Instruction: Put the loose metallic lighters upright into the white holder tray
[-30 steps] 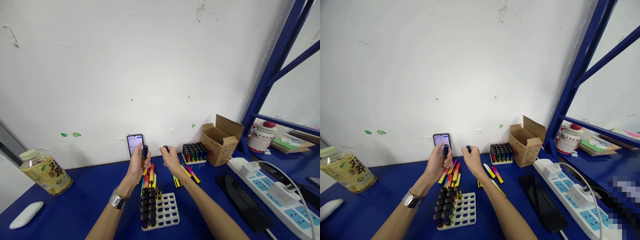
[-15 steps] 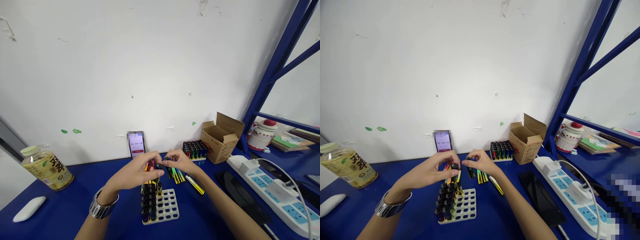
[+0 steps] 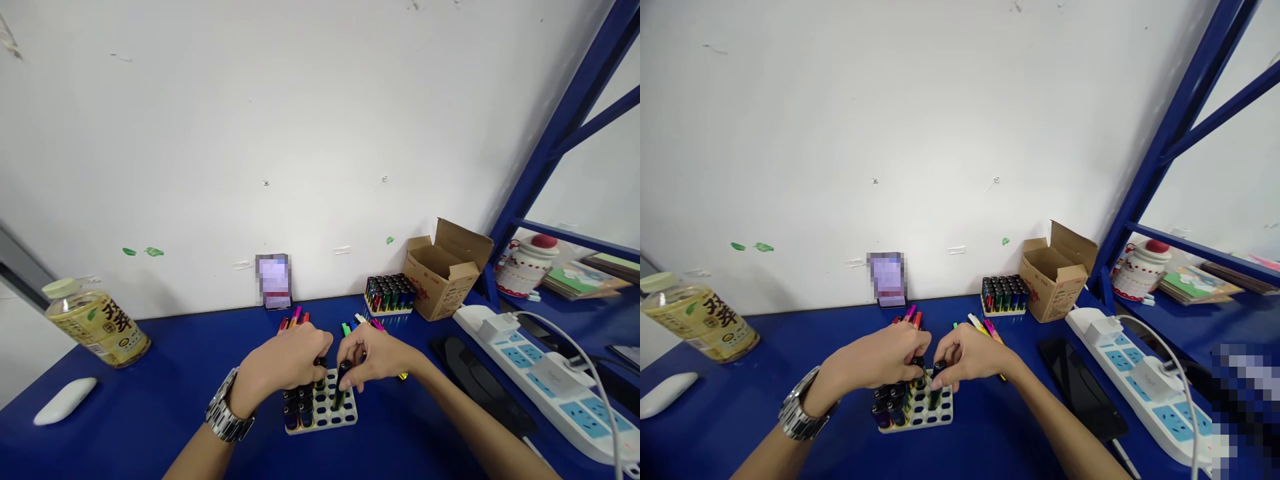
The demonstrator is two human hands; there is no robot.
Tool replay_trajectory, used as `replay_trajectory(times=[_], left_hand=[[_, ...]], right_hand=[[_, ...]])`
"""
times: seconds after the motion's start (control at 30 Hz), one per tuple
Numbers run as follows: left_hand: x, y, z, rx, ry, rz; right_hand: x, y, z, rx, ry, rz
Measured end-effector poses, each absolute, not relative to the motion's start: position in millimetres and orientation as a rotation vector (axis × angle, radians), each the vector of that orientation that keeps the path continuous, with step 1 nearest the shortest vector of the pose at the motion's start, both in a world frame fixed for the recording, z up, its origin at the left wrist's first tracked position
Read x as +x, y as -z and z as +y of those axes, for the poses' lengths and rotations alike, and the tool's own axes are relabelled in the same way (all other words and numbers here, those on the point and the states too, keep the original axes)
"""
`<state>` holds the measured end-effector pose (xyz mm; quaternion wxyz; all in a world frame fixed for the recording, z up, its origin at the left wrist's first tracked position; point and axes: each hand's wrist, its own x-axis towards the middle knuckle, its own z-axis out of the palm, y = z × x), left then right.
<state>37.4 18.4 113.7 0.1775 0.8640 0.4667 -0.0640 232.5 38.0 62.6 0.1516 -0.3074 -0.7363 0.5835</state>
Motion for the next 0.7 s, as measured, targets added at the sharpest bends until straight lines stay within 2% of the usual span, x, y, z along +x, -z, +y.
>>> replay_trajectory(times=[0.4, 0.7], left_hand=[[32.5, -119.5, 18.2, 2.431, 0.183, 1.252], [28.7, -119.9, 19.8, 2.43, 0.228, 1.266]], right_hand=[[215.5, -52.5, 26.4, -0.941, -1.209, -2.426], [210.1, -56.5, 22.6, -0.9, -1.215, -2.433]])
